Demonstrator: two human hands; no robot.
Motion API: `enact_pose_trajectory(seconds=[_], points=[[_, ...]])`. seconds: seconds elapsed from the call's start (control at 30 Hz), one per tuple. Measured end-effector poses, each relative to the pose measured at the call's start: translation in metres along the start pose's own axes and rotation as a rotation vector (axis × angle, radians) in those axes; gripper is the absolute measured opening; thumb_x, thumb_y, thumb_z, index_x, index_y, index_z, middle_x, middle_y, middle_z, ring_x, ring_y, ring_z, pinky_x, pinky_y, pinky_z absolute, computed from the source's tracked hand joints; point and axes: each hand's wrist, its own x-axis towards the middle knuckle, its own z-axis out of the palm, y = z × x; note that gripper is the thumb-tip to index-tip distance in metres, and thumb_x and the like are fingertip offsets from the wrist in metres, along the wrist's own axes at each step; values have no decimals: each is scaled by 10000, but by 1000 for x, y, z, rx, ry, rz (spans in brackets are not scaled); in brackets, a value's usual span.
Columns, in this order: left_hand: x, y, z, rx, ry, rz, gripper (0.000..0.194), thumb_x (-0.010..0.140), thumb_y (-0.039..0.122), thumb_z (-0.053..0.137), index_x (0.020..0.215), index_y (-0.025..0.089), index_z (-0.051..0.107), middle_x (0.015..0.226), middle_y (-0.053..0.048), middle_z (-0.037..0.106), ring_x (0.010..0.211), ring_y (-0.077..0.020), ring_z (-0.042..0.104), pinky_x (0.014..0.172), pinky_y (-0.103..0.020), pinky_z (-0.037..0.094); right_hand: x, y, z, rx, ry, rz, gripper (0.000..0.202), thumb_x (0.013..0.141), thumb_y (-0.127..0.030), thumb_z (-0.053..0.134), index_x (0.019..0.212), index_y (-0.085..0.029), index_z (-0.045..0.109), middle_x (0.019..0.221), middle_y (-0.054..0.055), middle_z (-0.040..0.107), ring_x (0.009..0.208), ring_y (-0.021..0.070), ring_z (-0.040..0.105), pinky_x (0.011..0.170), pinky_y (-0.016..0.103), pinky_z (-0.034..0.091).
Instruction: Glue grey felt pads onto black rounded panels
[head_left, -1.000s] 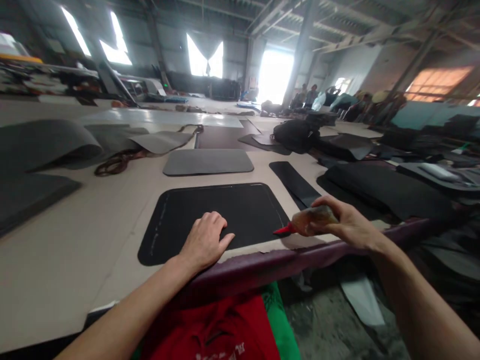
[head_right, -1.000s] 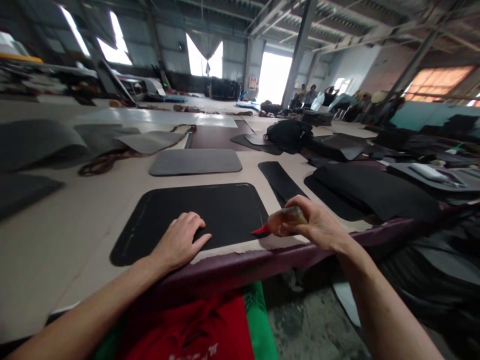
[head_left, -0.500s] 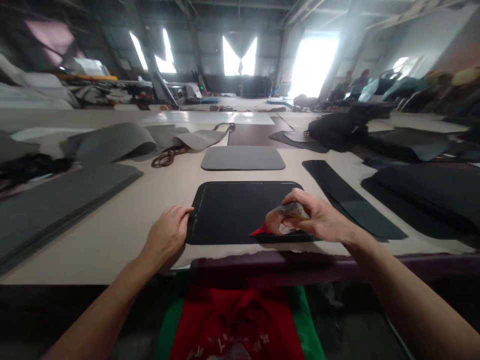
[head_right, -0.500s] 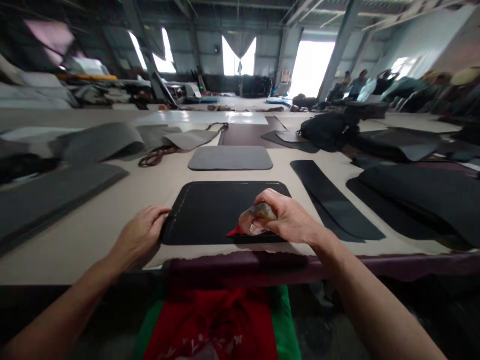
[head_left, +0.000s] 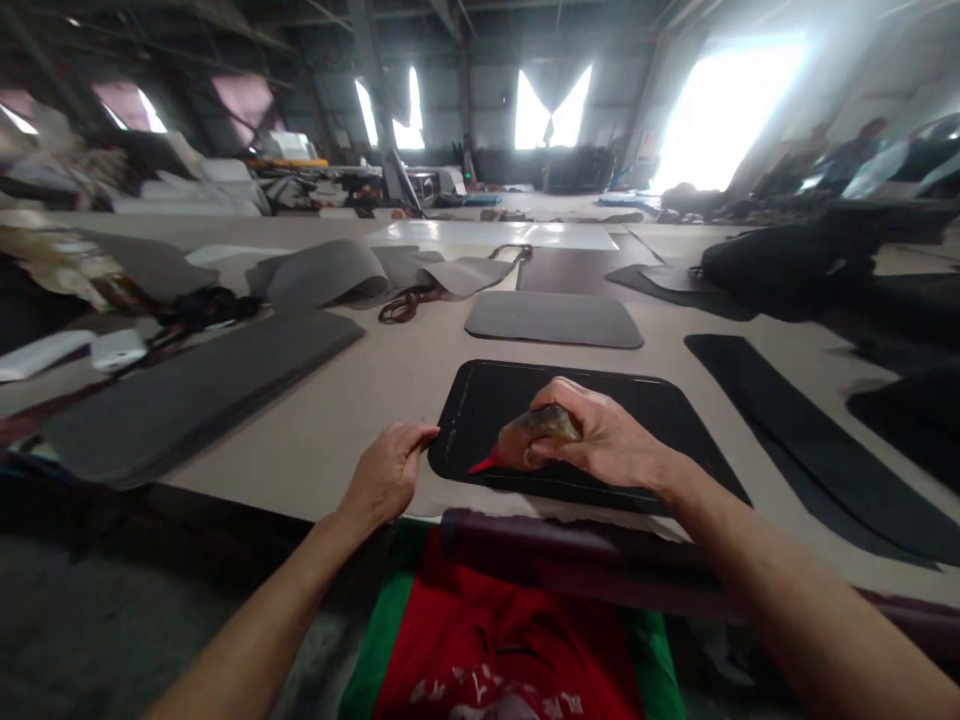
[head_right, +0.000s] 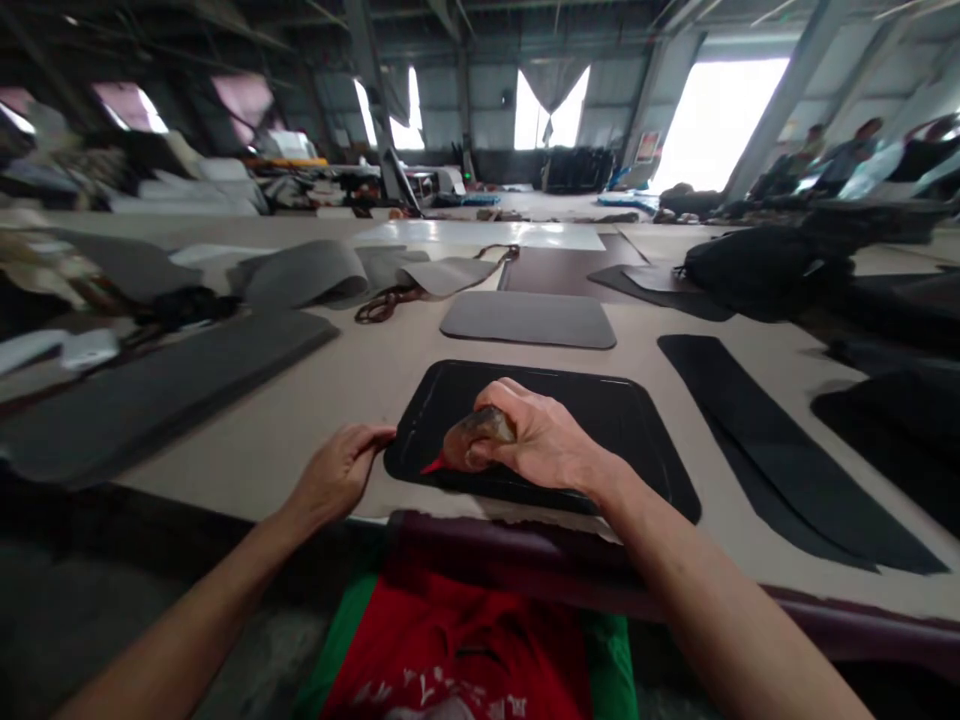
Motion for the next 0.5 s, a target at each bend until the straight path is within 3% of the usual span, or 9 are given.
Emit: enact_pose_trajectory(seconds=[0.3, 0.43, 0.5], points=[[-2, 3, -1, 27, -17, 12, 330, 954, 175, 383, 1129, 182, 662, 1103, -69, 672, 1065, -206, 584, 977, -375, 479, 27, -7, 17, -123, 29, -55, 300, 836, -286, 729, 1062, -234, 538, 1026, -20, 567, 832, 139, 544, 690, 270, 336], [0, 4, 0, 40, -22, -10, 341, 956, 174, 361, 1136, 179, 651, 1105, -74, 668, 1076, -208, 583, 981, -378, 480, 28, 3, 18, -170, 123, -16, 322, 835, -329, 724, 1094, -249, 549, 1071, -5, 580, 825, 158, 541, 698, 287, 338], [-1, 3, -1, 40, -25, -14, 340, 958, 198, 358, 1134, 180, 649, 1104, -75, 670, 1079, -215, 588, 992, -395, 484, 25, 13, 14, -22, 223, 88, 374, 806, -345, 734, 1122, -258, 553, 1047, -5, 606, 836, 172, 552, 724, 296, 373]])
